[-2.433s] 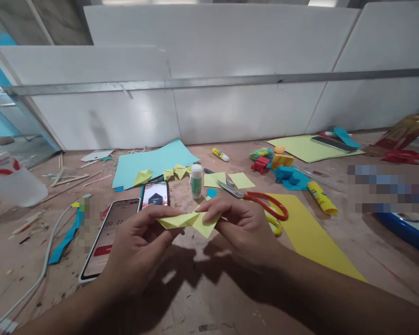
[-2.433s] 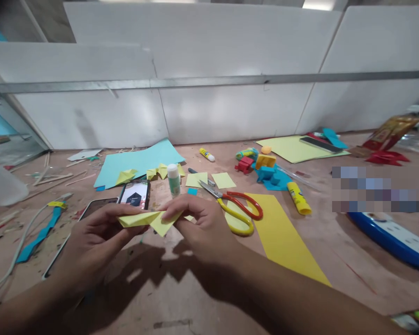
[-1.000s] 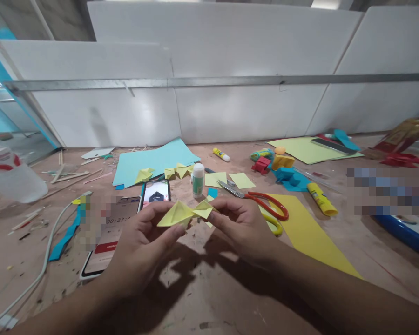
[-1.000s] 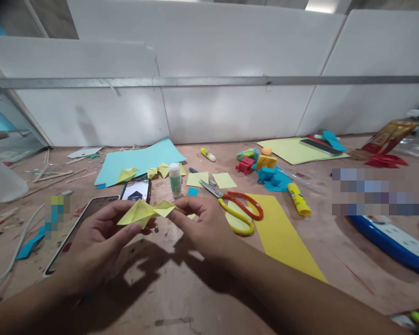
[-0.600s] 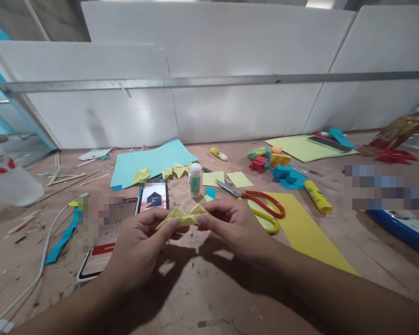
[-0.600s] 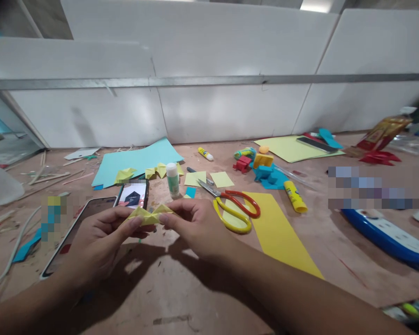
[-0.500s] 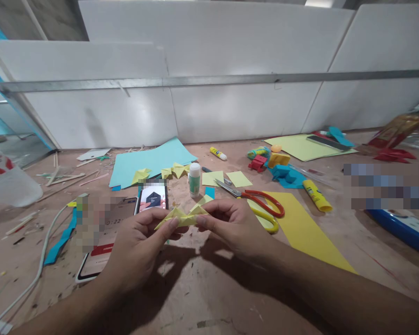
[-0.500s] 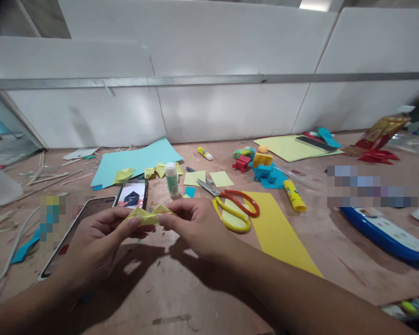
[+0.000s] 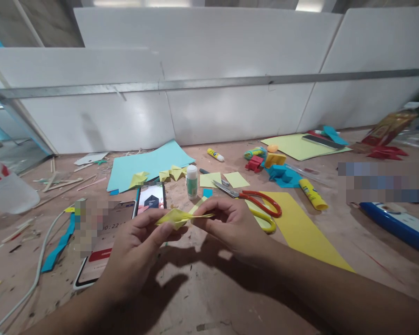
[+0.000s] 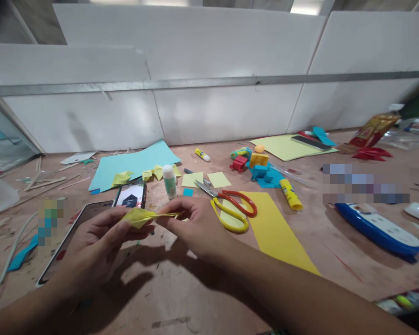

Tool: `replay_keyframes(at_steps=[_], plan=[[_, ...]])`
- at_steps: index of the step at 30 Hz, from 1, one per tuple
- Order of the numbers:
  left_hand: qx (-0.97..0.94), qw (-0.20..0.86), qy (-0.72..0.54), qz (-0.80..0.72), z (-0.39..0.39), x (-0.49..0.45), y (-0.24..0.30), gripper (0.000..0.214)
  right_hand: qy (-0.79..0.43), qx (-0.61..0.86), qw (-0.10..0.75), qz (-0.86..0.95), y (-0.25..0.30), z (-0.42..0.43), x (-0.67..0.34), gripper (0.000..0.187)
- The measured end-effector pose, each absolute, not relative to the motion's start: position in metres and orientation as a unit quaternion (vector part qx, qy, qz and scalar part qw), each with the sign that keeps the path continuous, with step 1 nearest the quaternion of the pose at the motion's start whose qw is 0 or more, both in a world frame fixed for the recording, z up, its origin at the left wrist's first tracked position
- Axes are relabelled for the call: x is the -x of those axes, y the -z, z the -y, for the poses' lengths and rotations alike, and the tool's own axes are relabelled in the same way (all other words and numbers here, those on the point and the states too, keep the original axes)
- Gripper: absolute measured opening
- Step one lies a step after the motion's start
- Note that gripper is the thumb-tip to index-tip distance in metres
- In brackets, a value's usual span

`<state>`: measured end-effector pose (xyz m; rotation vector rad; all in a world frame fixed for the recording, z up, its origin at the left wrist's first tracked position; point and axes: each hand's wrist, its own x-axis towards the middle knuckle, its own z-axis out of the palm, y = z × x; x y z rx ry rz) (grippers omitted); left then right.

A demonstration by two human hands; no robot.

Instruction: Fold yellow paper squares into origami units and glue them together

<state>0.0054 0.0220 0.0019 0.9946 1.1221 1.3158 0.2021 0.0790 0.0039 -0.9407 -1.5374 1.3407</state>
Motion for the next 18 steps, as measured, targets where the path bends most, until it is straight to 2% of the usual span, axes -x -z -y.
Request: replay_keyframes(at_steps=[3,8,10,13,18], plan=[[-0.405,0.559,-0.562,-0.456,-0.022,-0.0038,0.0015,0.021,-0.521,0.382,0.445,0.62,-0.0035,-0.0768,-0.2028,0.006],[-0.395,0.555,-0.57,-0.459,-0.0221,-0.0031,0.0036,0.025,-0.483,0.355,0.448,0.664,-0.001,-0.0751,-0.2034,0.023],[-0.393,0.557,-0.57,-0.459,-0.0215,-0.0038,0.0021,0.025,-0.473,0.358,0.44,0.675,-0.0007,-0.0754,-0.2036,0.023],[-0.38,0.565,-0.571,-0.46,-0.0214,-0.0047,-0.0003,0.029,-0.471,0.364,0.42,0.685,-0.0017,-0.077,-0.2045,0.011],[-0.366,0.565,-0.58,-0.458,-0.0224,-0.0049,-0.0013,0.032,-0.522,0.369,0.398,0.658,-0.0047,-0.0778,-0.2044,0.018]])
